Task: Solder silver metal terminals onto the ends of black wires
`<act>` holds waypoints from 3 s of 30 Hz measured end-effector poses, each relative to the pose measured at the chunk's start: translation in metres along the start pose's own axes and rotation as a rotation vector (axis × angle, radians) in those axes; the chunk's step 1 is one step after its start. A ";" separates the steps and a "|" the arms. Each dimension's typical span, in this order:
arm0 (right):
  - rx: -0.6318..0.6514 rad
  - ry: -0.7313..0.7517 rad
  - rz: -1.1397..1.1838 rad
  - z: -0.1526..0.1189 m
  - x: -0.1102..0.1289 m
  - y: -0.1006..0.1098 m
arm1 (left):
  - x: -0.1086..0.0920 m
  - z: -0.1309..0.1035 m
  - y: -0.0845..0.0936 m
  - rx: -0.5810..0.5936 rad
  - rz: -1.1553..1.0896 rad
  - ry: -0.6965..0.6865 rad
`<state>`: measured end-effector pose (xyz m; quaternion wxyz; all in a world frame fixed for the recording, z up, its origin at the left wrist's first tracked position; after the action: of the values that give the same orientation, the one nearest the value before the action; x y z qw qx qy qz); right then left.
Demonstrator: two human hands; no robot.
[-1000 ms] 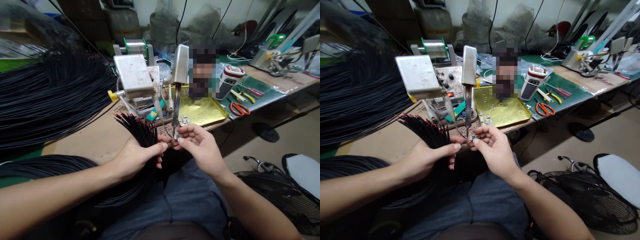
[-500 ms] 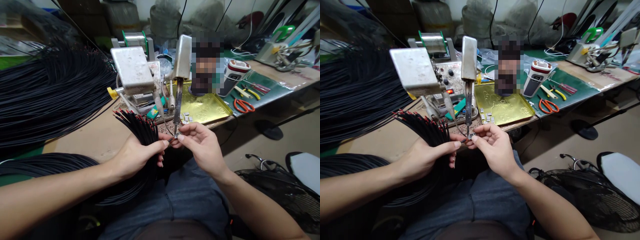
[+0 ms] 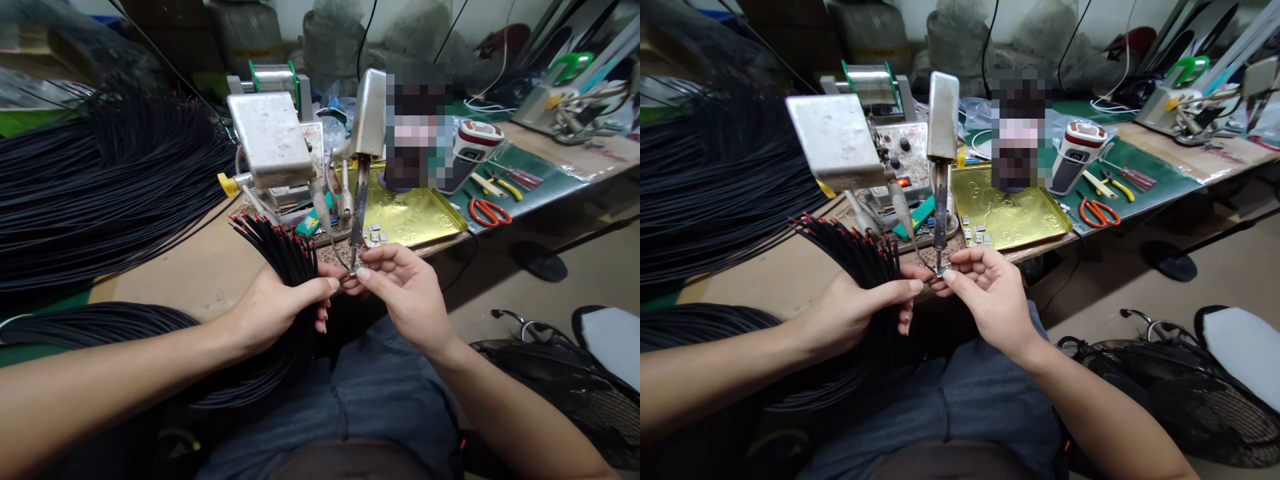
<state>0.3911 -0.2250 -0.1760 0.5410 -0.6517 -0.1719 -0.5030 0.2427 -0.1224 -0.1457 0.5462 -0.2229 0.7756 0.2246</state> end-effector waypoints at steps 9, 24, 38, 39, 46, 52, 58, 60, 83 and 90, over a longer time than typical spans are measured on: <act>0.007 -0.001 0.026 0.002 0.000 -0.001 | 0.000 0.002 0.001 0.016 -0.039 0.003; 0.029 0.022 0.063 0.002 -0.002 0.000 | 0.000 0.002 0.001 0.030 -0.036 -0.026; 0.030 0.024 0.064 0.002 -0.002 0.000 | 0.002 0.002 0.002 0.045 -0.037 -0.027; 0.028 0.027 0.062 0.002 -0.002 0.000 | 0.002 0.002 0.002 0.045 -0.036 -0.021; 0.031 0.036 0.035 0.002 -0.001 -0.001 | 0.002 0.003 0.003 0.028 -0.013 -0.018; 0.028 0.040 0.028 0.001 0.000 -0.001 | 0.000 0.001 0.002 0.016 0.015 0.000; 0.019 0.036 0.034 -0.001 0.001 -0.002 | -0.001 0.000 0.001 0.051 0.034 -0.013; 0.017 0.033 0.026 -0.002 0.000 -0.002 | 0.000 -0.001 0.002 0.056 0.023 -0.001; -0.052 0.058 -0.062 -0.007 0.002 -0.005 | 0.003 0.000 0.003 0.075 -0.061 0.042; -0.054 0.067 -0.077 -0.007 0.002 -0.005 | 0.002 -0.002 0.004 0.074 -0.033 0.030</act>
<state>0.3847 -0.2301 -0.1718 0.5088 -0.6418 -0.1653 -0.5494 0.2385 -0.1204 -0.1471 0.5462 -0.2185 0.7876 0.1832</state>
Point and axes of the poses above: each hand's wrist, its own z-axis towards the middle knuckle, its own y-axis out of the back of the hand, x = y × z, the point moved 2 cm from there along z, towards the middle knuckle, and after that the axes turned 14 degrees about z, right-handed, at the moved point
